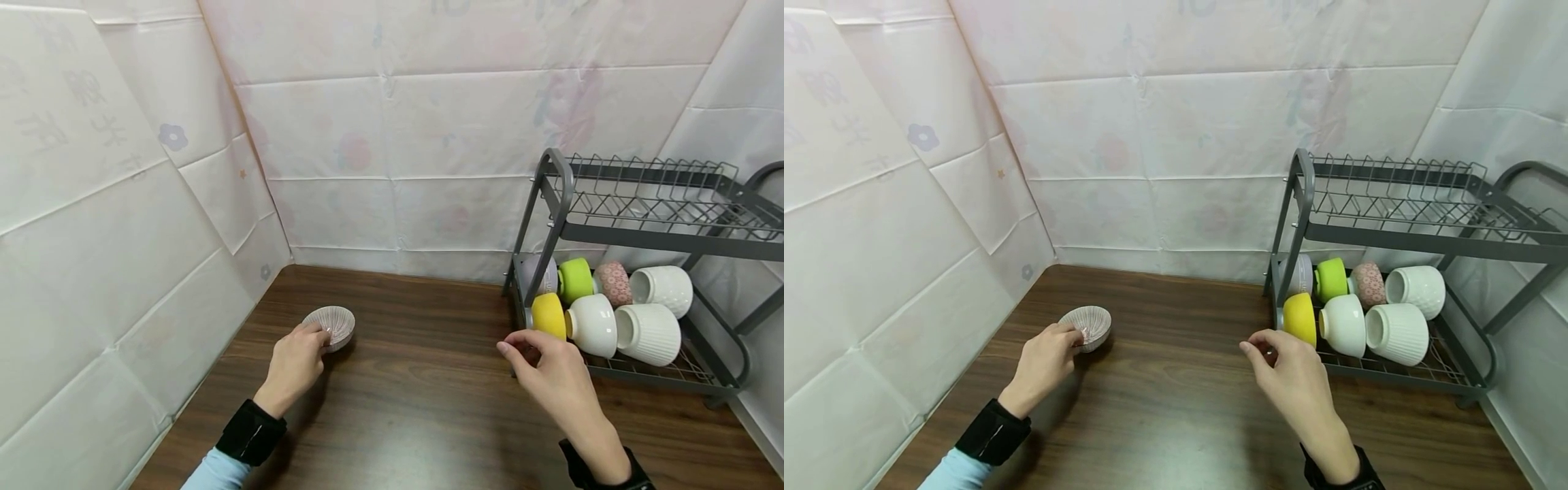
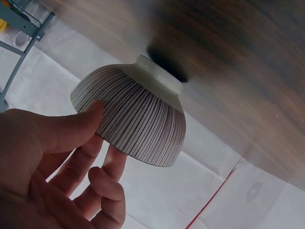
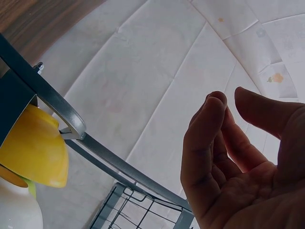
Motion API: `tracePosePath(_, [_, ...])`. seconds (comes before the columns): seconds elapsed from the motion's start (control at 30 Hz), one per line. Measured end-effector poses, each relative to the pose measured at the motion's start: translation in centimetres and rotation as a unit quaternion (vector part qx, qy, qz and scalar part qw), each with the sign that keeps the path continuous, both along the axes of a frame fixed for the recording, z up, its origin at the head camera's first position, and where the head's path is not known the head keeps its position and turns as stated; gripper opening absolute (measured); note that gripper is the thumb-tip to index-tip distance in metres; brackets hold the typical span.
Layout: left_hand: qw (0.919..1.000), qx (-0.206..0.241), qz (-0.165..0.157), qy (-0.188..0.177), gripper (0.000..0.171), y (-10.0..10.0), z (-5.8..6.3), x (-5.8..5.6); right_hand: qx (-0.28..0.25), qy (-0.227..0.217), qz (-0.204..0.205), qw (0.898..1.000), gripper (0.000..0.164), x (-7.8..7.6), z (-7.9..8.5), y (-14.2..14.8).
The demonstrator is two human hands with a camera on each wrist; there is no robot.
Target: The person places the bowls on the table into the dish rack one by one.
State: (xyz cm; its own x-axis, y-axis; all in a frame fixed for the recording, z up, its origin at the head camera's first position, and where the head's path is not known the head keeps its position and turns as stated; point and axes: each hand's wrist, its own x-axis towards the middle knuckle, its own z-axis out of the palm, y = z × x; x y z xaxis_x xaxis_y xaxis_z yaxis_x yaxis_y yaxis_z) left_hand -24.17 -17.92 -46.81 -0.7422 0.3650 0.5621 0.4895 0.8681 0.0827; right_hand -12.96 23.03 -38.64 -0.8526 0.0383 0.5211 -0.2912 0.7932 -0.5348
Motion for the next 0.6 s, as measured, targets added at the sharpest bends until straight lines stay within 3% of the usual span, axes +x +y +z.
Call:
tracePosePath(0.37, [0.9997,0.019,0.009,0.012,0.021,-0.12,-0.27,0.08,0.002,0.004,0.002,1.000,0.008,0.11,0.02,-0.09])
tracePosePath(0.6, [0.9995,0.024,0.009,0.018,0.020,-0.12,-0.13,0.71,0.000,0.001,0.002,1.000,0.007,0.21,0.16,-0.12])
